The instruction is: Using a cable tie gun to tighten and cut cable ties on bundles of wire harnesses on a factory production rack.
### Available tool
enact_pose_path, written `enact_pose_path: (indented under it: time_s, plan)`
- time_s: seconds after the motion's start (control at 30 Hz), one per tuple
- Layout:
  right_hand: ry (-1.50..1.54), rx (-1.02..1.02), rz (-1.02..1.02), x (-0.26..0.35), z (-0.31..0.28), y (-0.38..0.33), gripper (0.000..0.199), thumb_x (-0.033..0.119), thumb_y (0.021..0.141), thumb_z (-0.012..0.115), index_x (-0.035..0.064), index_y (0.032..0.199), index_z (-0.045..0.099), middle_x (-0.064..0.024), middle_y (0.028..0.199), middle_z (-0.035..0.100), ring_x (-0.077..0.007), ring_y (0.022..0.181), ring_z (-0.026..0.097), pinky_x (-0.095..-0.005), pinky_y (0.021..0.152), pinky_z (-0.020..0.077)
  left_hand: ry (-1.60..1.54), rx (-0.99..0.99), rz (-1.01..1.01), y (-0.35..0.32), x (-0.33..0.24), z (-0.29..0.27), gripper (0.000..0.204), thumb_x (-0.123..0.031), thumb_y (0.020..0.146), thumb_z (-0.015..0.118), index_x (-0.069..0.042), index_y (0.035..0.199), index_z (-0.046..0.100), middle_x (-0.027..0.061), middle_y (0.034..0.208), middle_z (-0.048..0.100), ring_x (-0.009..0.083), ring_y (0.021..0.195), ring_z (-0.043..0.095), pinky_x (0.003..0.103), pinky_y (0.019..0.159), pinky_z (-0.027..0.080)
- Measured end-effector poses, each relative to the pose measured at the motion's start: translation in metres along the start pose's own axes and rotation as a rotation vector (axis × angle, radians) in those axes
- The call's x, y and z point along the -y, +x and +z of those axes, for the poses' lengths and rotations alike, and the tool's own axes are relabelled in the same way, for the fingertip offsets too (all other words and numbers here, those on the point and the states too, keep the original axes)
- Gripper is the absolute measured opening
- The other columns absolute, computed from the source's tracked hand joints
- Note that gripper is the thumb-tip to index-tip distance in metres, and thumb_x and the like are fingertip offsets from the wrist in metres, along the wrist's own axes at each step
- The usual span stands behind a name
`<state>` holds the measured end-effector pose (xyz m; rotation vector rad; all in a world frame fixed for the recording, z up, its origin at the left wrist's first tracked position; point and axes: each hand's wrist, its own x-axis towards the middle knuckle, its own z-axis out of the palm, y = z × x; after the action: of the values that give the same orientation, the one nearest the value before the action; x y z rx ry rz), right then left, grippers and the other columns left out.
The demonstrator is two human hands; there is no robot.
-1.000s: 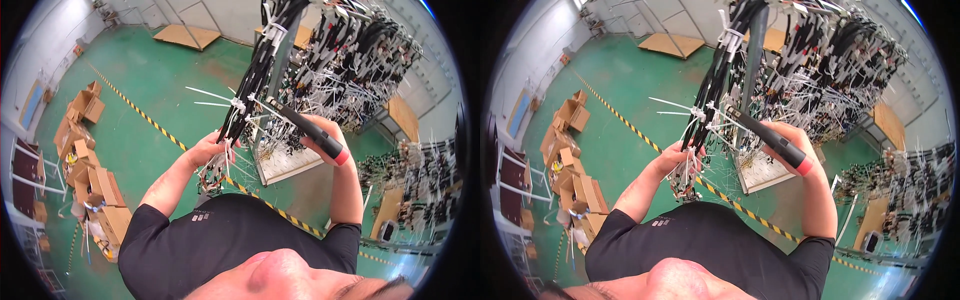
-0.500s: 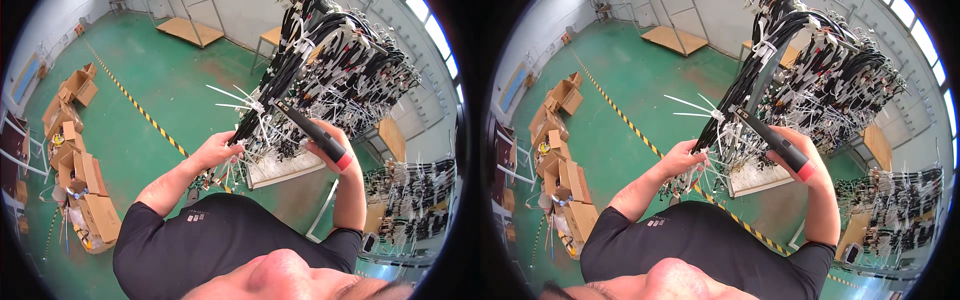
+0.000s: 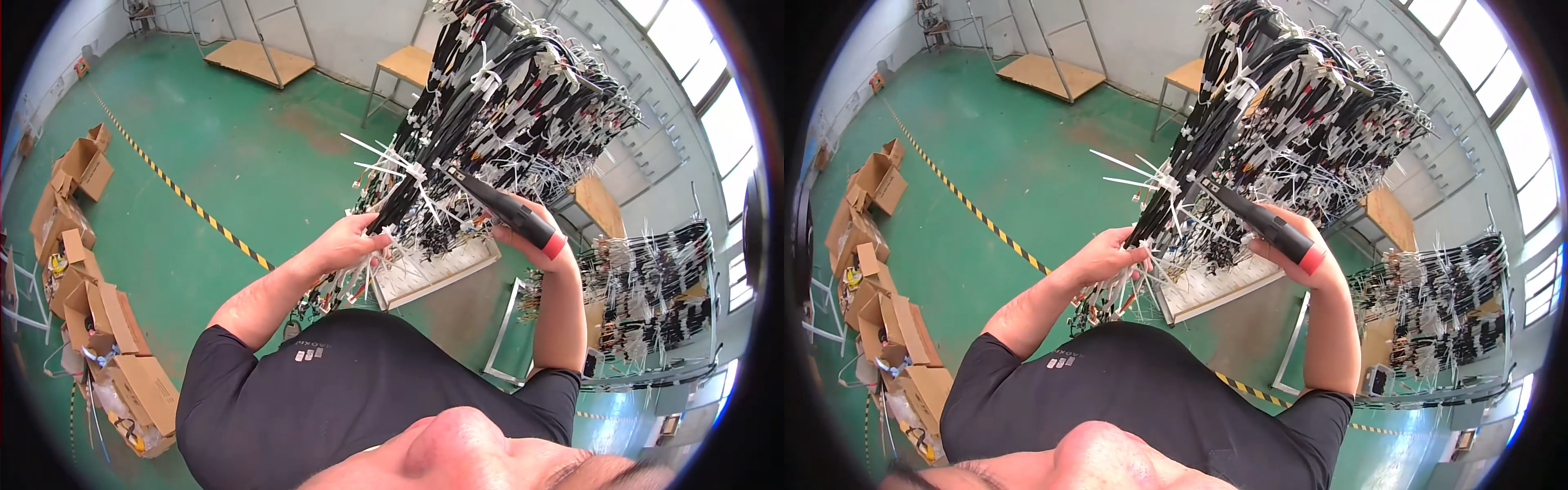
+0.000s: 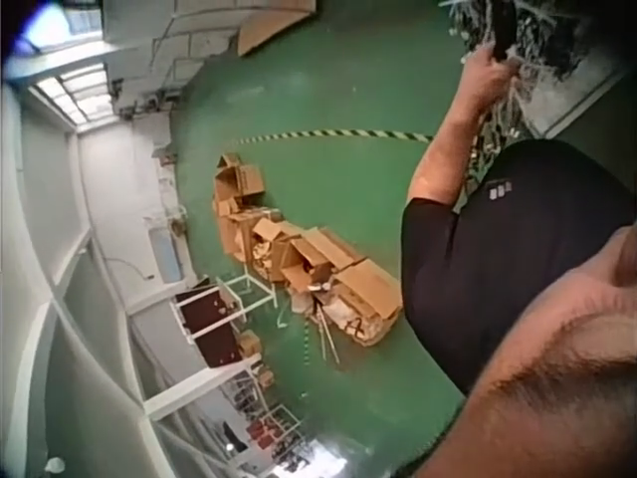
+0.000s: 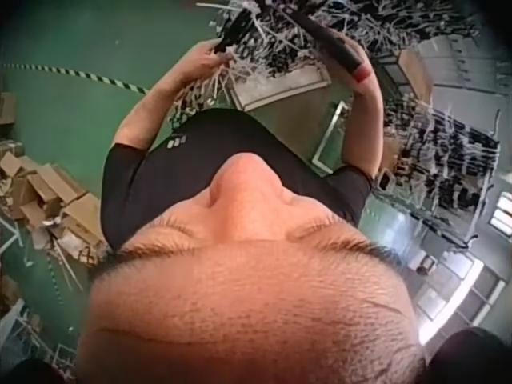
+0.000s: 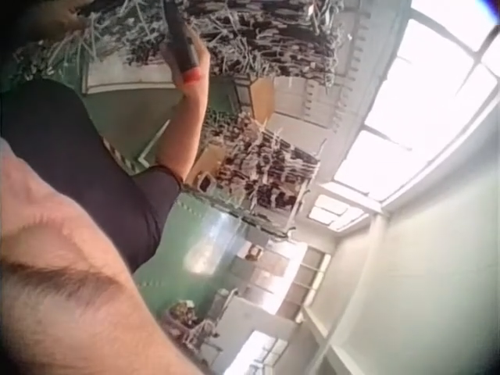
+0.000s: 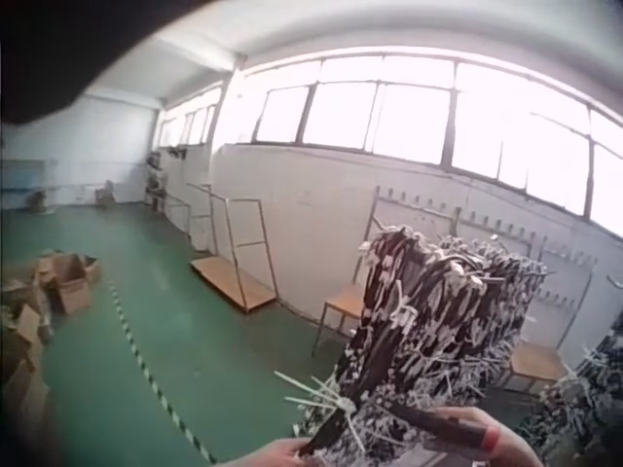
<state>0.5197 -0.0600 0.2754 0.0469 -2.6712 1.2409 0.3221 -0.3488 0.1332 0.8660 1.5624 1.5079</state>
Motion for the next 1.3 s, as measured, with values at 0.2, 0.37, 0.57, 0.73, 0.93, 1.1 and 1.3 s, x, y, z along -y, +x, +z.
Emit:
enact_pose_path:
  time_s: [0.2,0.37,0.57,0.73,0.93,1.1,1.3]
  plan:
    - [-0.32,0.061,-0.113,0.031,0.006,0.007,0.052,0.017,0.09,0.086,0.002,0.136,0.068,-0.0137,0.107,0.073,-0.0279,0.097,0.07,-0.0388,0.091,0.0556,0.071,-0.028,0.035,0.002,0.003,-0.007,0.035,-0.027,0.104,0.072,-0.002,0.129,0.069,0.0063,0.099,0.078,0.0135,0.083,0.07,0.032,0.079,0.058]
    - [-0.517,0.0,-0.058,0.044,0.031,0.012,0.052,0.014,0.089,0.081,0.0045,0.138,0.068,-0.0157,0.108,0.07,-0.035,0.099,0.071,-0.0412,0.09,0.0561,0.286,-0.125,0.138,0.009,0.018,-0.008,0.048,-0.04,0.099,0.076,-0.002,0.128,0.071,0.0173,0.105,0.078,0.0294,0.096,0.074,0.042,0.091,0.057]
    - [-0.638,-0.14,0.003,-0.003,0.048,0.005,0.013,0.005,0.083,0.068,0.0038,0.096,0.069,-0.0142,0.083,0.065,-0.0377,0.081,0.069,-0.0439,0.075,0.0555,0.347,-0.144,0.166,-0.001,0.001,-0.003,0.047,-0.039,0.098,0.077,-0.001,0.125,0.072,0.0195,0.107,0.078,0.0323,0.097,0.073,0.042,0.091,0.057]
    - [-0.782,-0.253,-0.099,-0.005,0.057,0.002,0.011,0.008,0.082,0.067,0.0043,0.092,0.065,-0.0127,0.086,0.066,-0.0371,0.085,0.067,-0.0454,0.081,0.0538,0.177,-0.018,0.002,0.0,-0.01,-0.012,0.038,-0.028,0.102,0.075,-0.002,0.129,0.071,0.0075,0.105,0.079,0.0133,0.092,0.073,0.036,0.086,0.059]
    - [-0.761,-0.343,-0.251,-0.015,0.052,-0.011,0.047,0.007,0.085,0.074,0.0029,0.131,0.064,-0.0144,0.129,0.066,-0.0379,0.126,0.063,-0.0504,0.122,0.0407,-0.16,0.202,-0.016,0.016,0.016,-0.044,0.027,-0.022,0.106,0.071,-0.003,0.125,0.067,0.0066,0.102,0.078,0.0108,0.086,0.072,0.029,0.073,0.061]
    - [-0.027,-0.054,-0.065,-0.027,0.034,-0.02,0.043,0.006,0.085,0.08,0.0054,0.127,0.071,-0.0096,0.113,0.072,-0.0264,0.107,0.069,-0.0371,0.1,0.052,-0.205,0.282,-0.017,0.018,0.02,-0.047,0.022,-0.022,0.109,0.065,-0.005,0.123,0.066,0.0091,0.106,0.075,0.0202,0.101,0.077,0.035,0.08,0.064]
    - [0.076,0.109,-0.045,-0.023,0.032,-0.01,0.045,0.011,0.091,0.079,0.0018,0.135,0.069,-0.0084,0.122,0.073,-0.0203,0.119,0.068,-0.0376,0.108,0.0502,-0.173,0.248,0.016,0.009,0.007,-0.033,0.02,-0.021,0.108,0.065,-0.005,0.12,0.067,0.0075,0.105,0.075,0.0165,0.095,0.074,0.033,0.079,0.063]
